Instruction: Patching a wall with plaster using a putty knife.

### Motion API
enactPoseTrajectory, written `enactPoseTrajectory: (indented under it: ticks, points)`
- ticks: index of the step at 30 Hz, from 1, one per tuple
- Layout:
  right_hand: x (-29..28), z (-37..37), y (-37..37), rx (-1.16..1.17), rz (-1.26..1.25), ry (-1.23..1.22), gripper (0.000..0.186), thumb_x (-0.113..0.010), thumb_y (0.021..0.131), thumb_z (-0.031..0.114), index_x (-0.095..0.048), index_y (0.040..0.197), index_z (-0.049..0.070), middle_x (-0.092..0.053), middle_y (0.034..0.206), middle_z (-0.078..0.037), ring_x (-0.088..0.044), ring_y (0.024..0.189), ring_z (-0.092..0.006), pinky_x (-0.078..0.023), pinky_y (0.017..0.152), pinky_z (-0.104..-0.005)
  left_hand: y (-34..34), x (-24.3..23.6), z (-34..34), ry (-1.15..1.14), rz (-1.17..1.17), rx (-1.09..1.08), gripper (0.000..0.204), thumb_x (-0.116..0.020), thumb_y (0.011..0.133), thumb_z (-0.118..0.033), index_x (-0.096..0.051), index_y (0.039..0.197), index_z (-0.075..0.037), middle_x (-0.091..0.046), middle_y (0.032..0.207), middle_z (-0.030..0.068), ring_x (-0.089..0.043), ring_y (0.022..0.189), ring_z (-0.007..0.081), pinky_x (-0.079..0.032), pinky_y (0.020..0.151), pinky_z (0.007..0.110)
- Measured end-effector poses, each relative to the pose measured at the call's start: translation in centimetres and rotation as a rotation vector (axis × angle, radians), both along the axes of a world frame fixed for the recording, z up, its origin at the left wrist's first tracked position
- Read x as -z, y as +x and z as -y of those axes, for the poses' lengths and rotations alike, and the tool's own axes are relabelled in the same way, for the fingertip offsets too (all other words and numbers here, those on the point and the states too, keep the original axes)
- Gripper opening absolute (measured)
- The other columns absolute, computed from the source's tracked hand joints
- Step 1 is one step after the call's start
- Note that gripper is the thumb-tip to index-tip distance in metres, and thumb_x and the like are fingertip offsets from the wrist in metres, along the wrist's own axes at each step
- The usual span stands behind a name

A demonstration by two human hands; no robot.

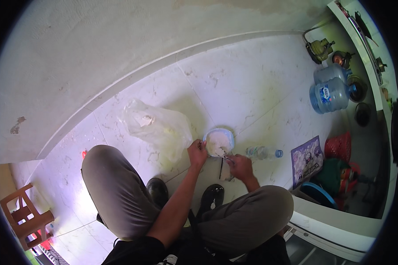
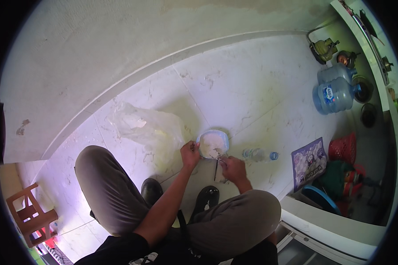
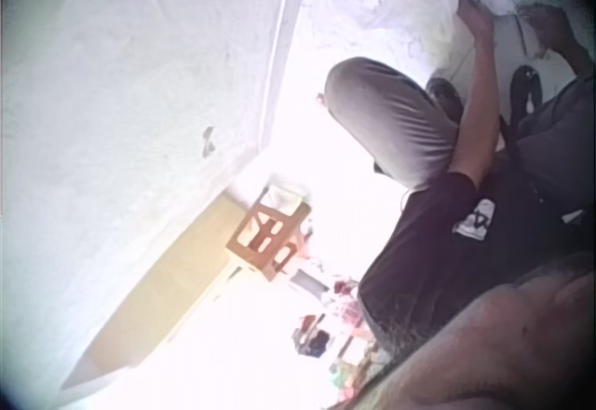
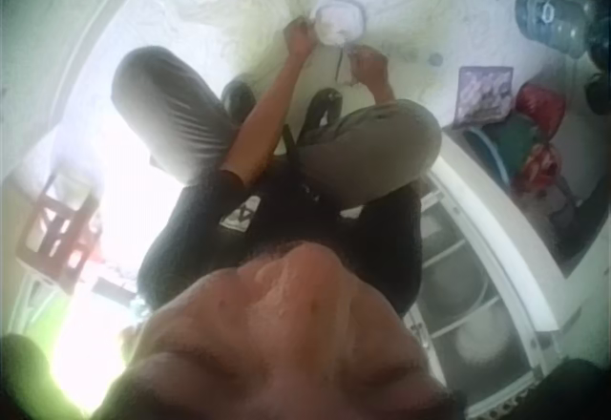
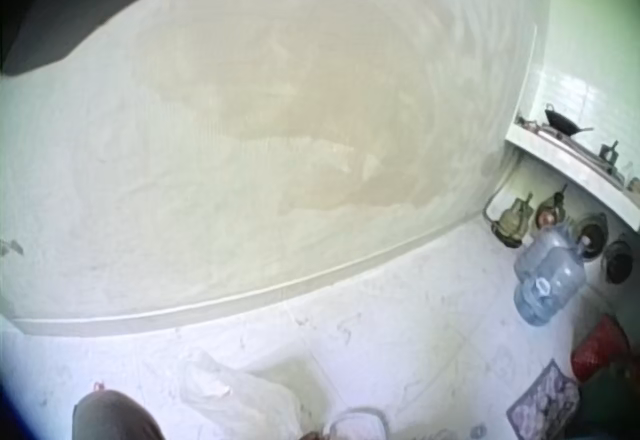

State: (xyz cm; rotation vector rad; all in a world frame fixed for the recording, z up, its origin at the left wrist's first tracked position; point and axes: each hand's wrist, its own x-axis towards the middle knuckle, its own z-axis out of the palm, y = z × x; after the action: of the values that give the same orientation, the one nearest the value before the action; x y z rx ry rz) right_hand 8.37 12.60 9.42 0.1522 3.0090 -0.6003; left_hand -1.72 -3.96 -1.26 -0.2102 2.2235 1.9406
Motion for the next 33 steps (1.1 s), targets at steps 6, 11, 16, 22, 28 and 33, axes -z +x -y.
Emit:
enactPoseTrajectory:
  ticks: [6, 11, 16, 22, 28, 33]
  points:
    - [4.9, 3.1, -1.4, 0.228, -0.328, -0.146, 0.021, -0.067, 0.092, 0.022, -0.074, 0.101, 0.005, -0.07, 0.079, -0.018, -0.067, 0.067, -0.031, -0.051, 0.059, -0.0395, 0.2, 0.2, 0.1, 0.024, 0.015, 0.024, 0.014, -0.067, 0.093, -0.008, -0.064, 0.087, 0.004, -0.066, 0.068, 0.0162, -0.064, 0.052, 0.0218, -0.049, 0.051, 0.036]
    - [1.7, -0.6, -3.5, 0.874, 0.089, -0.869, 0.024, -0.067, 0.093, 0.021, -0.071, 0.1, -0.001, -0.065, 0.069, -0.012, -0.05, 0.043, -0.0138, -0.035, 0.039, -0.0292, 0.0, -1.6, 0.3, 0.071, 0.031, 0.004, 0.015, -0.067, 0.093, -0.008, -0.063, 0.086, 0.005, -0.066, 0.068, 0.0143, -0.064, 0.051, 0.0197, -0.049, 0.048, 0.035]
    - [-0.3, -3.5, -2.7, 0.858, 0.379, -1.105, 0.022, -0.068, 0.092, 0.018, -0.07, 0.096, -0.003, -0.063, 0.069, -0.007, -0.042, 0.042, -0.0075, -0.028, 0.038, -0.0247, -0.3, -0.9, 0.6, 0.017, -0.041, -0.006, 0.016, -0.066, 0.094, -0.008, -0.063, 0.086, 0.005, -0.065, 0.067, 0.0129, -0.063, 0.05, 0.0178, -0.049, 0.045, 0.034]
    - [0.0, -0.8, -0.5, 0.194, -0.175, -0.189, 0.03, -0.069, 0.089, 0.022, -0.068, 0.105, -0.003, -0.071, 0.082, -0.019, -0.069, 0.069, -0.0301, -0.052, 0.062, -0.0364, -0.1, -1.8, 0.1, 0.066, 0.016, 0.005, 0.018, -0.066, 0.095, -0.01, -0.063, 0.085, 0.006, -0.064, 0.065, 0.0129, -0.063, 0.049, 0.0179, -0.049, 0.043, 0.033]
    - [-0.3, 1.6, -1.8, 0.356, -0.137, -0.076, 0.028, -0.067, 0.09, 0.018, -0.068, 0.109, -0.003, -0.071, 0.089, -0.023, -0.07, 0.081, -0.0377, -0.054, 0.073, -0.042, -0.1, -0.8, 0.9, -0.01, -0.054, -0.008, 0.018, -0.067, 0.094, -0.009, -0.062, 0.084, 0.005, -0.062, 0.063, 0.011, -0.061, 0.049, 0.0154, -0.048, 0.043, 0.032]
    - [1.2, 1.2, -2.0, 0.408, -0.179, -0.286, 0.03, -0.065, 0.09, 0.016, -0.066, 0.113, -0.002, -0.07, 0.091, -0.025, -0.068, 0.083, -0.0424, -0.053, 0.074, -0.047, 0.4, -1.8, -0.1, 0.106, 0.057, -0.006, 0.016, -0.067, 0.093, -0.008, -0.063, 0.083, 0.004, -0.064, 0.063, 0.0141, -0.061, 0.048, 0.0195, -0.048, 0.047, 0.036]
